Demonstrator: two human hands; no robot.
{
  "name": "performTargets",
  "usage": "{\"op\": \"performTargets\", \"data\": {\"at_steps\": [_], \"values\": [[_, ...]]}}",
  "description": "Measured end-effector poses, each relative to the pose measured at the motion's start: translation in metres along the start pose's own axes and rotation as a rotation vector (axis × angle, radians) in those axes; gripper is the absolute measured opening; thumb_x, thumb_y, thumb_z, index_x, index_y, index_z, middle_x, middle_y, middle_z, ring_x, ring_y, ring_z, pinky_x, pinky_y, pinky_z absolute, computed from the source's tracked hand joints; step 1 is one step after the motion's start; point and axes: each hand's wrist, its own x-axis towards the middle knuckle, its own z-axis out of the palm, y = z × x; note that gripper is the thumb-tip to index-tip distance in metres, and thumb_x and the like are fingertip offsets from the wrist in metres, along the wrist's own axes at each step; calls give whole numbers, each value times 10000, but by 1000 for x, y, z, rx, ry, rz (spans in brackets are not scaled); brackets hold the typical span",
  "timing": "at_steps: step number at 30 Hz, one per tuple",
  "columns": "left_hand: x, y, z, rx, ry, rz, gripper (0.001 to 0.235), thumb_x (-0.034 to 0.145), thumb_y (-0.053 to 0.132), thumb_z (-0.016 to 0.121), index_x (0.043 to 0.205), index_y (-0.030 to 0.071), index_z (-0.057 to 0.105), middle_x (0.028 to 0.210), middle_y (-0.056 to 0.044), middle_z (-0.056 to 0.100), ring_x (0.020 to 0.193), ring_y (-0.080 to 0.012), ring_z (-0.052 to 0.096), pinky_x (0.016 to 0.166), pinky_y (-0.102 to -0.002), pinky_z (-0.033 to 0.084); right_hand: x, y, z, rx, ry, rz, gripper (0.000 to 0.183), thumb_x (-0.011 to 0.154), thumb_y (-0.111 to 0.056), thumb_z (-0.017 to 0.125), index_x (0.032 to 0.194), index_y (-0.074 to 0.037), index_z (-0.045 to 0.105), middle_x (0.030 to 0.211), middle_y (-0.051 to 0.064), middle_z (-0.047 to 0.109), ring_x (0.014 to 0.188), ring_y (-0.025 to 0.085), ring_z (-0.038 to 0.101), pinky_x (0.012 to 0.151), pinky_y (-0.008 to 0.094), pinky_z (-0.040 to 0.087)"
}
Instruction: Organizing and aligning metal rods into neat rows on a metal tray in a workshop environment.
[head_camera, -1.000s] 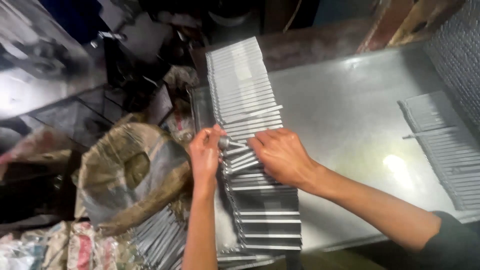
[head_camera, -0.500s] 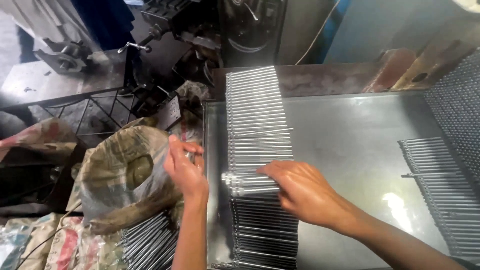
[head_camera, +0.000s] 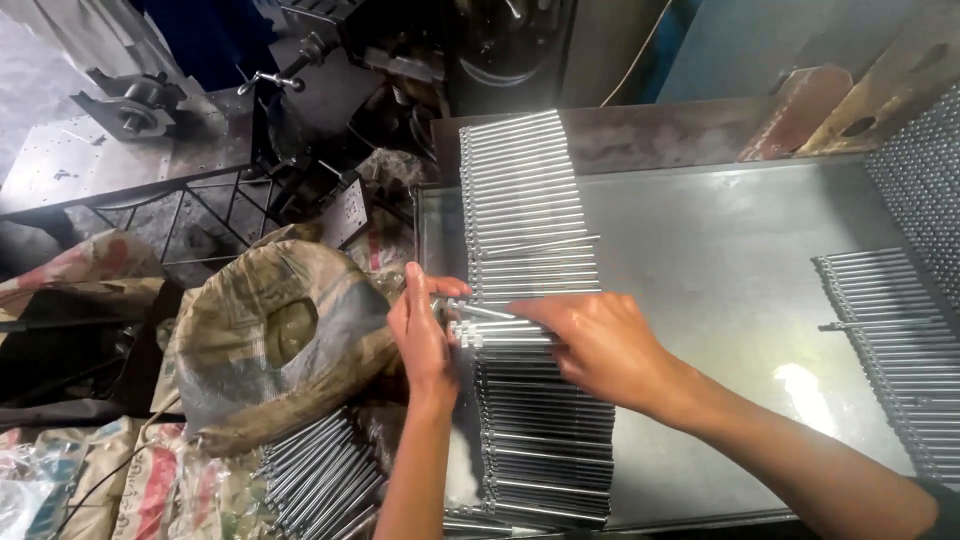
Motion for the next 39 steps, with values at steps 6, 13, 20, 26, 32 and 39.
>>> {"op": "performTargets", "data": {"at_steps": [6, 13, 20, 26, 32, 39], "values": [[-4, -13, -11, 91, -131, 238, 603, 1093, 407, 490, 592, 83, 582, 651, -92, 668, 681, -176, 580, 832, -301, 444, 0, 1, 11, 480, -69, 26, 167, 809, -59, 646, 931, -110, 749, 848, 73, 846, 829, 373, 792, 748, 437, 602], [-11, -4, -5, 46, -204, 226, 620, 1079, 421, 476, 586, 66, 600, 576, -109, 663, 610, -180, 613, 673, -278, 487, 0, 12, 43, 51, 45, 14, 480, 755, -58, 638, 1232, -115, 641, 1090, 119, 781, 993, 398, 731, 792, 526, 593], [-10, 9, -7, 127, -30, 53, 526, 1091, 481, 413, 800, 112, 651, 814, -50, 737, 405, -76, 413, 398, -220, 344, -1, 14, 25, -276, 250, -95, 461, 806, 1, 626, 1223, -185, 684, 947, 30, 730, 908, 282, 703, 747, 422, 589], [-17, -8, -6, 40, -156, 229, 562, 1081, 328, 545, 572, 92, 573, 536, -80, 622, 529, -151, 562, 617, -261, 444, -8, -7, 13, 256, -2, 28, 192, 859, -146, 645, 1006, -186, 762, 755, -1, 815, 756, 302, 776, 722, 430, 596], [-19, -11, -2, 122, -163, 195, 514, 1052, 338, 585, 614, 71, 615, 599, -90, 674, 592, -135, 508, 653, -262, 425, -5, -4, 39, 183, 135, 0, 222, 853, -117, 662, 1057, -181, 720, 786, 39, 792, 776, 337, 766, 691, 469, 583], [-13, -1, -11, 120, 19, 67, 474, 1083, 391, 505, 692, 128, 557, 778, -43, 744, 371, -74, 318, 348, -219, 265, -4, 15, 21, -206, 239, -88, 350, 740, -26, 715, 1062, -163, 724, 1052, 53, 741, 1013, 311, 679, 750, 472, 600]]}}
